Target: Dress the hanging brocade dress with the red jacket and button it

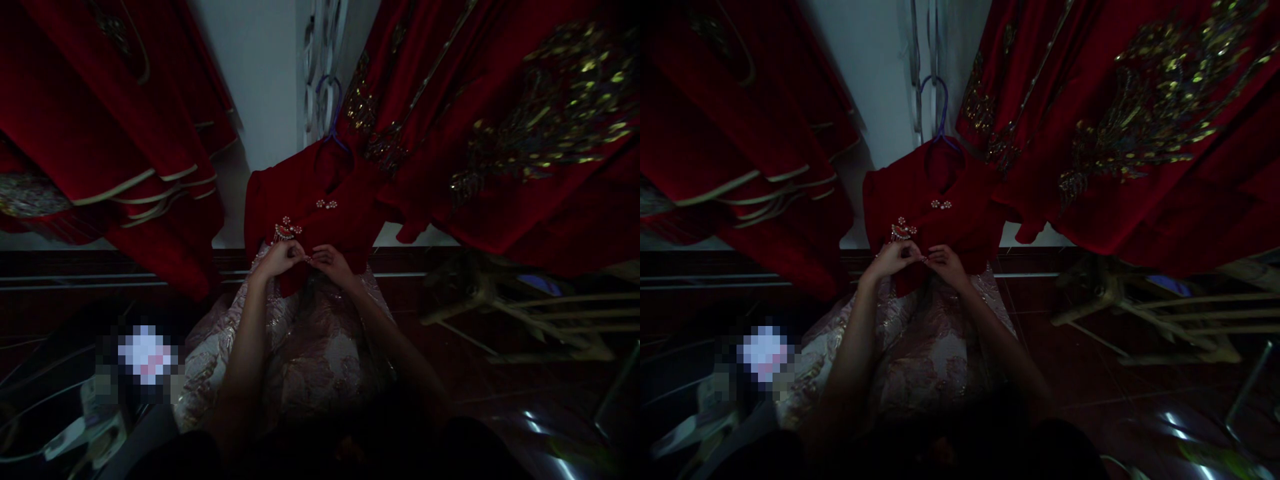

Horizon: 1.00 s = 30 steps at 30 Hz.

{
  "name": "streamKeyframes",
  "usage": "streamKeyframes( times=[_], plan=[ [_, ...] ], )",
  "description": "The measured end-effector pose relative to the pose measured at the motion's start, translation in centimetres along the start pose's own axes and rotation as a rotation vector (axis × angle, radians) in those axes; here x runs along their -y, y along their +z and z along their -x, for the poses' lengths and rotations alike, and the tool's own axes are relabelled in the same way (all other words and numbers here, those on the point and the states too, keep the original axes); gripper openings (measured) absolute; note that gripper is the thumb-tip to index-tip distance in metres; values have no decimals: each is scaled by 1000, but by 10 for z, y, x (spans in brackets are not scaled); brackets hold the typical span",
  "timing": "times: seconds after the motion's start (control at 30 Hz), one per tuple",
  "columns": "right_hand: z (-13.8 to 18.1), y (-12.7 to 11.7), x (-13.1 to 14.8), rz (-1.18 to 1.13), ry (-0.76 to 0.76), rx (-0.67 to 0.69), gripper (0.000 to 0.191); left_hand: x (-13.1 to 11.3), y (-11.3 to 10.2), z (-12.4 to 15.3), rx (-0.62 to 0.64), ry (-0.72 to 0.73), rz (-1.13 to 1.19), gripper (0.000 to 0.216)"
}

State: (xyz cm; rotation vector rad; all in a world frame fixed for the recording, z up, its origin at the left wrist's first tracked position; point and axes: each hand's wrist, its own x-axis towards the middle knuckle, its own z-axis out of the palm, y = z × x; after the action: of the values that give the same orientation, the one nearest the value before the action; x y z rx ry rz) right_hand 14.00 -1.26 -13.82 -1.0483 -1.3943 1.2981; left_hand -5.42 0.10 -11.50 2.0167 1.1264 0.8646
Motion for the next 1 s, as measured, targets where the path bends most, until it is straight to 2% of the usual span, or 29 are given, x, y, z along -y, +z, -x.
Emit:
streamKeyframes(
  times=[0.27,0.43,0.83,0.93,1.0],
  plan=[
    [2,8,-6,50,-54,-85,34,0,0,2,42,-79,73,24],
    [2,8,-6,35,-70,-77,33,4,2,1,25,-93,147,29],
    [4,11,-7,39,-66,-102,31,0,0,1,-30,-123,-26,17],
    [3,11,-6,55,-68,-113,30,3,2,-1,-23,-147,71,21],
    [2,7,-1,55,-63,-99,31,4,5,-4,-89,-136,207,30]
  ],
)
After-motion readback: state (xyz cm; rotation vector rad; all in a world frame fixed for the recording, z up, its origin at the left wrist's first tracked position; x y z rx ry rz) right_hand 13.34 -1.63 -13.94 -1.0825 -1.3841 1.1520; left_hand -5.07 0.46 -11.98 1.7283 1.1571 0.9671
